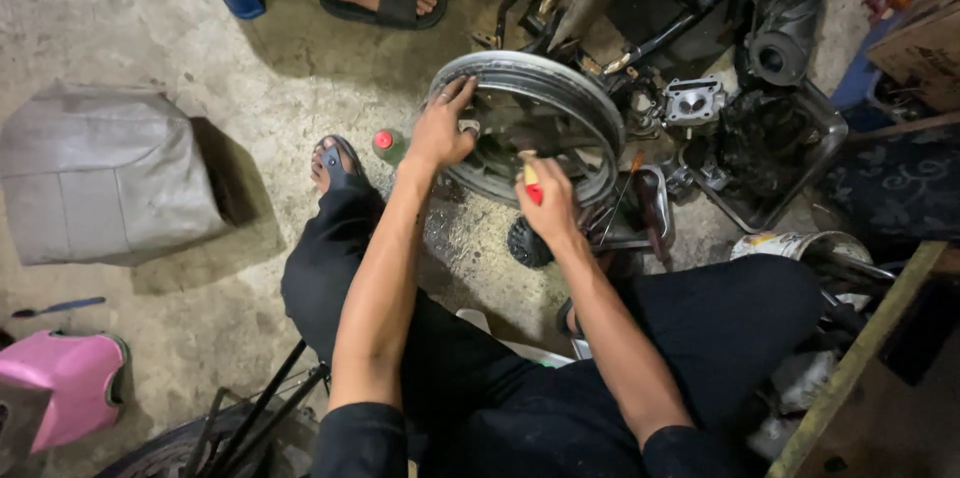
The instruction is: Cleaning the inner surface of a motorcycle wheel rim using a brush and cleaning solution.
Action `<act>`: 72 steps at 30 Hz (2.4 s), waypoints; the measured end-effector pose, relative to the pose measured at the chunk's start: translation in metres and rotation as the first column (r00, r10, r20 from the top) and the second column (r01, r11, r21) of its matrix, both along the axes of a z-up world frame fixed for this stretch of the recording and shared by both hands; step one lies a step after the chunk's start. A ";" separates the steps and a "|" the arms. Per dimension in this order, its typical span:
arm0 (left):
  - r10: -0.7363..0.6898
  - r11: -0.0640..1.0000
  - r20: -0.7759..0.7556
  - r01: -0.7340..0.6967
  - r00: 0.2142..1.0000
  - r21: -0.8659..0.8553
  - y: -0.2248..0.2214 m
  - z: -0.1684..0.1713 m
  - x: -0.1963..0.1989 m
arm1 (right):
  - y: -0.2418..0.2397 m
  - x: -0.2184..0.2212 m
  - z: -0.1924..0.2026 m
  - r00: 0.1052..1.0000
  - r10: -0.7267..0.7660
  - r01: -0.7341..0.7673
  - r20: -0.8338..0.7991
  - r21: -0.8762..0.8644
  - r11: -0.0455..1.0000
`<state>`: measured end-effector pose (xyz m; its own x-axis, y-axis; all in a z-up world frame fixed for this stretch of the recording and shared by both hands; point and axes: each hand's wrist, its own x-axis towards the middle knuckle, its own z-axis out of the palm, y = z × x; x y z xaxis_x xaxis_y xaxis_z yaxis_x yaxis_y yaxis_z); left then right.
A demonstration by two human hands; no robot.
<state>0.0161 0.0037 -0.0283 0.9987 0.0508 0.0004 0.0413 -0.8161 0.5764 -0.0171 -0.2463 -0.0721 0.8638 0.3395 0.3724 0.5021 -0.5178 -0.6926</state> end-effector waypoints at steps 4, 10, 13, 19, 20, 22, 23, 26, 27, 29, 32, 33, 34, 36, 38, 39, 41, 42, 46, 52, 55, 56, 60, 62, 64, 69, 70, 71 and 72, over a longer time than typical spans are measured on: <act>0.024 0.999 -0.022 -0.025 0.999 -0.025 -0.001 0.009 0.006 | 0.000 -0.010 0.046 0.997 0.074 -0.073 -0.012 0.070 0.995; 0.072 0.997 -0.059 -0.074 0.996 -0.021 -0.003 0.011 0.010 | -0.028 -0.012 0.053 0.999 0.044 -0.042 -0.017 0.066 0.997; 0.082 0.996 -0.054 -0.083 0.995 -0.010 -0.005 0.014 0.012 | -0.035 -0.010 0.060 0.999 0.034 -0.033 -0.011 0.053 0.998; 0.097 0.995 -0.089 -0.096 0.991 0.020 -0.011 0.022 0.014 | -0.049 -0.006 0.065 0.999 0.041 -0.042 0.020 0.047 0.998; 0.095 0.995 -0.080 -0.093 0.992 0.024 -0.013 0.028 0.013 | -0.051 -0.004 0.066 0.998 0.043 -0.043 0.034 0.008 0.999; 0.096 0.995 -0.071 -0.094 0.993 0.029 -0.013 0.034 0.011 | -0.056 -0.001 0.065 0.998 0.048 -0.046 0.049 -0.029 0.998; 0.093 0.995 -0.066 -0.090 0.993 0.046 -0.012 0.033 0.011 | -0.058 0.000 0.064 0.997 0.042 -0.040 0.058 -0.051 0.998; 0.095 0.993 -0.055 -0.091 0.994 0.075 -0.006 0.018 0.019 | -0.063 0.003 0.068 0.998 0.050 -0.047 0.050 -0.063 0.997; 0.101 0.991 -0.049 -0.097 0.994 0.090 -0.003 0.011 0.023 | -0.065 0.002 0.070 0.997 0.063 -0.062 0.033 -0.052 0.997; 0.097 0.990 -0.032 -0.093 0.995 0.109 -0.001 0.008 0.025 | -0.079 0.013 0.031 0.996 0.078 -0.077 0.031 -0.027 0.997; 0.087 0.989 -0.019 -0.085 0.996 0.124 -0.001 0.006 0.026 | -0.098 0.019 0.030 0.998 0.062 -0.060 -0.025 0.072 0.996; 0.084 0.989 -0.018 -0.081 0.996 0.121 -0.001 0.006 0.026 | -0.102 0.021 0.040 0.996 0.034 -0.023 -0.077 0.144 0.989; 0.082 0.990 -0.023 -0.079 0.996 0.120 -0.003 0.008 0.024 | -0.104 0.022 0.050 0.996 0.033 -0.021 -0.082 0.143 0.990; 0.076 0.990 -0.025 -0.072 0.997 0.118 -0.006 0.015 0.022 | -0.109 0.028 0.070 0.966 0.090 0.001 -0.244 0.349 0.937; 0.058 0.993 0.018 -0.060 0.998 0.103 -0.009 0.027 0.016 | -0.113 0.037 0.073 0.985 -0.003 0.024 -0.170 0.120 0.992; 0.046 0.995 0.059 -0.051 0.997 0.087 -0.010 0.033 0.012 | -0.115 0.041 0.074 0.994 -0.072 0.063 -0.079 -0.114 0.992; 0.037 0.995 0.083 -0.044 0.996 0.086 -0.010 0.029 0.009 | -0.113 0.045 0.067 0.984 -0.078 0.053 -0.160 -0.152 0.987; 0.030 0.995 0.109 -0.040 0.994 0.088 -0.009 0.028 0.009 | -0.110 0.049 0.065 0.968 -0.083 0.039 -0.238 -0.185 0.982; 0.026 0.998 0.170 -0.036 0.985 0.059 -0.012 0.015 0.018 | -0.114 0.074 0.036 0.960 -0.131 0.088 -0.248 -0.178 0.980; -0.005 0.999 0.276 -0.007 0.961 0.043 -0.021 0.030 0.002 | -0.126 0.081 0.015 0.977 -0.164 0.108 -0.136 -0.346 0.932; -0.002 1.000 0.282 -0.004 0.959 0.022 -0.023 0.035 -0.001 | -0.130 0.085 -0.009 0.975 -0.222 0.181 -0.025 -0.492 0.852; 0.000 1.000 0.293 -0.007 0.956 0.026 -0.024 0.036 -0.002 | -0.129 0.084 -0.009 0.975 -0.221 0.192 0.000 -0.495 0.847; -0.016 0.999 0.310 0.006 0.950 0.032 -0.027 0.042 -0.005 | -0.133 0.084 -0.012 0.973 -0.222 0.220 0.055 -0.496 0.840; -0.032 0.999 0.299 0.026 0.954 0.023 -0.028 0.047 -0.009 | -0.134 0.083 -0.014 0.977 -0.207 0.207 0.053 -0.478 0.854; -0.046 0.999 0.283 0.044 0.958 0.012 -0.032 0.049 -0.009 | -0.137 0.082 -0.005 0.981 -0.191 0.191 0.047 -0.462 0.866; -0.050 0.999 0.299 0.052 0.953 -0.001 -0.045 0.051 -0.007 | -0.142 0.087 0.012 0.983 -0.173 0.179 0.054 -0.445 0.877; -0.045 0.999 0.297 0.047 0.954 -0.001 -0.045 0.048 -0.006 | -0.145 0.088 0.010 0.984 -0.168 0.173 0.052 -0.446 0.878; -0.051 0.999 0.302 0.050 0.952 0.010 -0.045 0.045 -0.005 | -0.147 0.088 0.008 0.984 -0.166 0.178 0.066 -0.460 0.870; -0.057 0.998 0.308 0.053 0.950 0.020 -0.046 0.043 -0.002 | -0.150 0.089 0.006 0.983 -0.164 0.182 0.081 -0.474 0.861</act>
